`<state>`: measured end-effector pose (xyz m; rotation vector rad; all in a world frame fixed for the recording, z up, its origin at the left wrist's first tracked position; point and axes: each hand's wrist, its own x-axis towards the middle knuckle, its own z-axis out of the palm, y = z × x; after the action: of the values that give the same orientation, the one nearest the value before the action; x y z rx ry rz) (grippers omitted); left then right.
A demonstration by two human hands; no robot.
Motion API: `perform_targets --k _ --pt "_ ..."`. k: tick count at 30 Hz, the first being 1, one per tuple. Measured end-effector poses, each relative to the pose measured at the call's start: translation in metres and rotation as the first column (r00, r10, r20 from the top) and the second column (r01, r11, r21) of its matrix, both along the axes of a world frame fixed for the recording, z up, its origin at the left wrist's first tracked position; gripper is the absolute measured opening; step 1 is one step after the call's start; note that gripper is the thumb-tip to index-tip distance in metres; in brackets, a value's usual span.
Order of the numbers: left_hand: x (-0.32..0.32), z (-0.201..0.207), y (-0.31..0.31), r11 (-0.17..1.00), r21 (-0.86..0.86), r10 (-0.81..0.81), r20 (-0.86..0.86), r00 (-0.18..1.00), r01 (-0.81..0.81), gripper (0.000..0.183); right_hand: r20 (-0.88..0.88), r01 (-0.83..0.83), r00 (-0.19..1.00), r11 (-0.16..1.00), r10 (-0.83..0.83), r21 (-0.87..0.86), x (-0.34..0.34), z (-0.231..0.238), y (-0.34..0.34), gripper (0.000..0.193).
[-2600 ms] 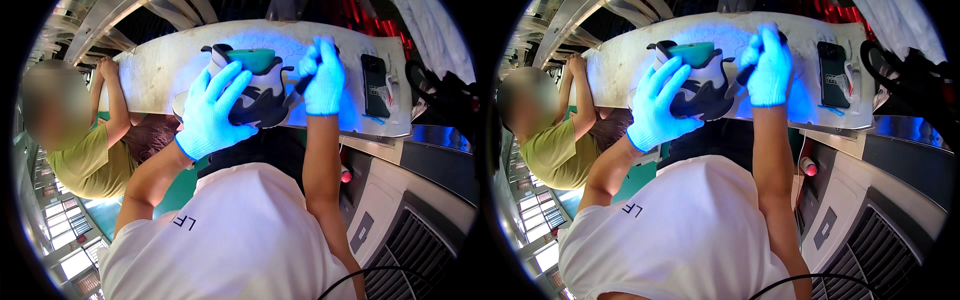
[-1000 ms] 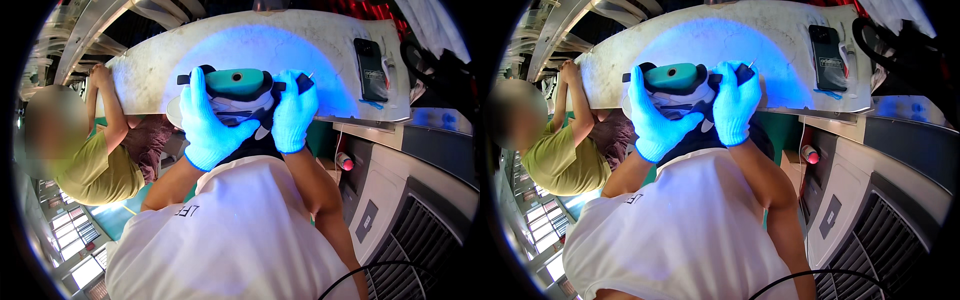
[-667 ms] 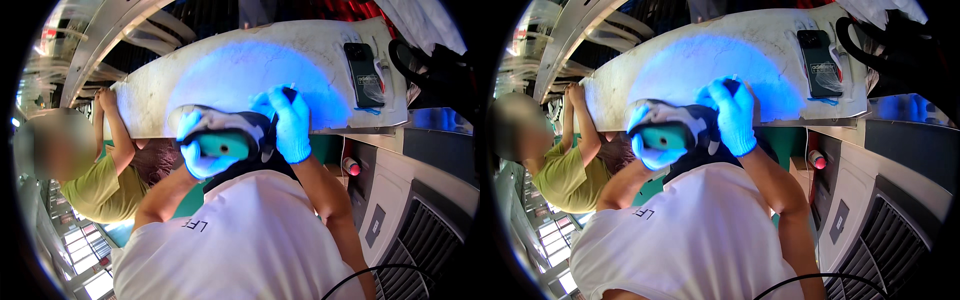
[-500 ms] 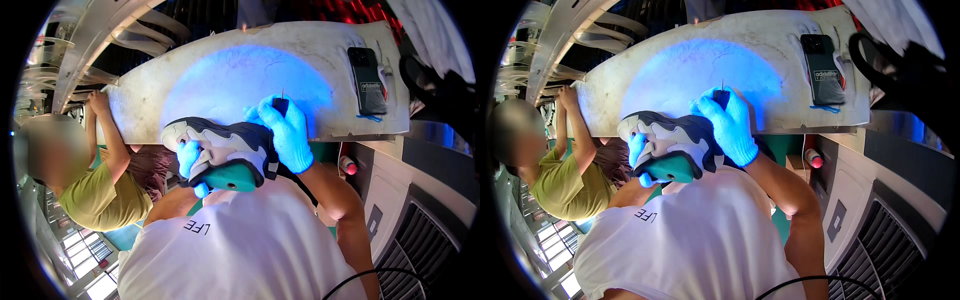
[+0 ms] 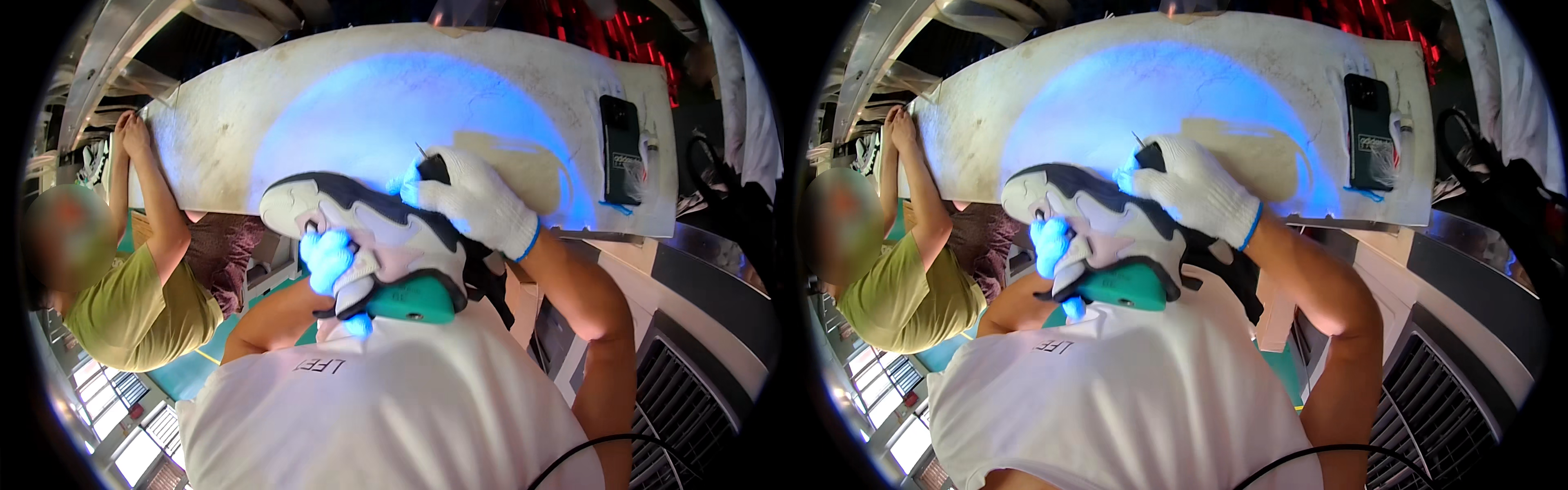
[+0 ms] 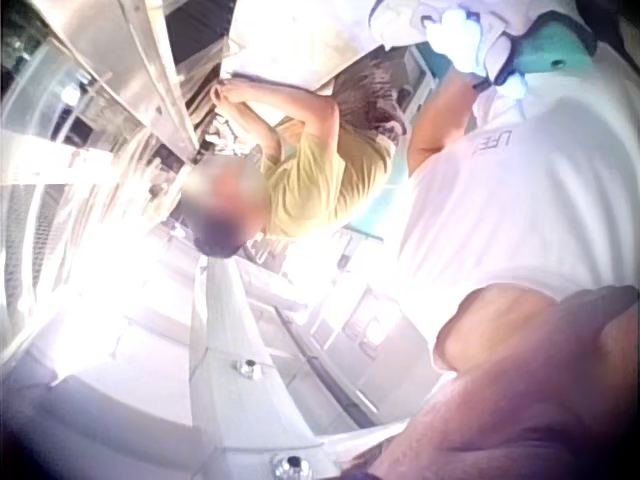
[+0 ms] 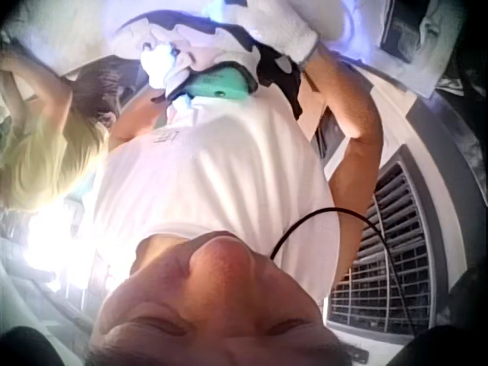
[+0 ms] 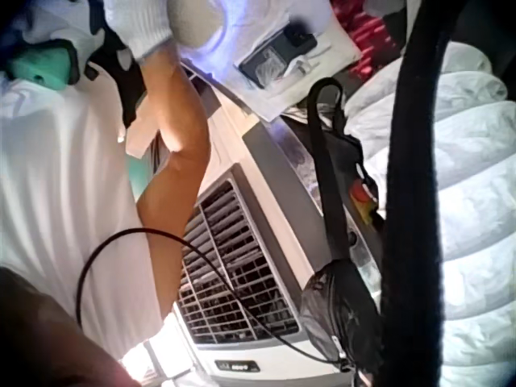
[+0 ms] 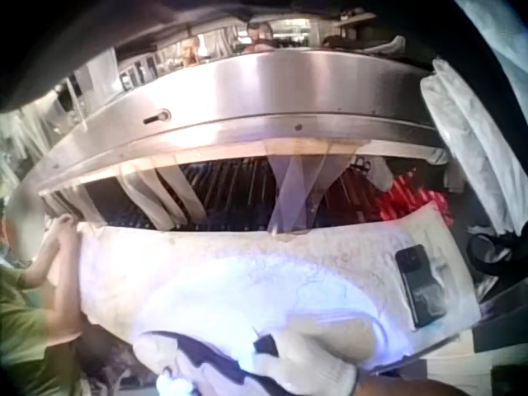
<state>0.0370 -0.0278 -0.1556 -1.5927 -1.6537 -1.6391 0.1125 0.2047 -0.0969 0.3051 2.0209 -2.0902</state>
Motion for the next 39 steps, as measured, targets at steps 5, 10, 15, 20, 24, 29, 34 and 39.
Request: perform_targets --k 5,10,15,20,24,29,34,39 --pt "0.021 0.002 0.07 0.779 0.452 0.482 0.011 0.876 -0.434 0.067 -0.003 0.04 0.999 0.999 -0.04 0.019 -0.009 -0.003 -0.01 0.027" --pt "-0.008 0.054 0.031 0.937 -0.073 0.349 0.106 0.931 -0.343 0.094 0.108 0.474 0.853 0.671 -0.511 -0.57 -0.01 -0.023 -0.004 0.035" --pt "-0.024 0.108 0.037 0.76 -0.621 0.236 -0.014 0.972 -0.194 0.135 -0.228 0.706 0.694 0.708 -0.683 0.026 0.009 -0.019 0.023 0.04" --pt "-0.061 0.135 0.083 0.718 -0.689 0.261 0.131 0.957 -0.102 0.125 -0.04 0.864 0.499 0.5 -0.866 -0.055 0.032 -0.06 0.097 0.04" --pt "-0.087 0.134 0.089 0.45 -0.817 -0.051 -0.426 0.903 -0.36 0.116 -0.349 0.918 0.394 0.351 -0.85 0.184 0.037 -0.067 0.076 0.03" --pt "-0.082 0.13 0.085 0.215 -0.892 -0.009 -0.409 0.913 -0.398 0.109 -0.232 0.853 0.5 0.52 -0.834 -0.034 0.05 -0.037 0.058 0.025" --pt "-0.089 0.151 0.029 0.215 -0.881 0.137 -0.4 0.906 -0.421 0.108 -0.42 0.719 0.692 0.618 -0.588 0.318 0.064 -0.035 0.016 0.03" --pt "-0.108 0.156 0.031 0.086 -0.951 0.224 -0.272 0.936 -0.296 0.119 -0.452 0.585 0.795 0.71 -0.405 0.393 0.045 -0.023 -0.014 0.033"
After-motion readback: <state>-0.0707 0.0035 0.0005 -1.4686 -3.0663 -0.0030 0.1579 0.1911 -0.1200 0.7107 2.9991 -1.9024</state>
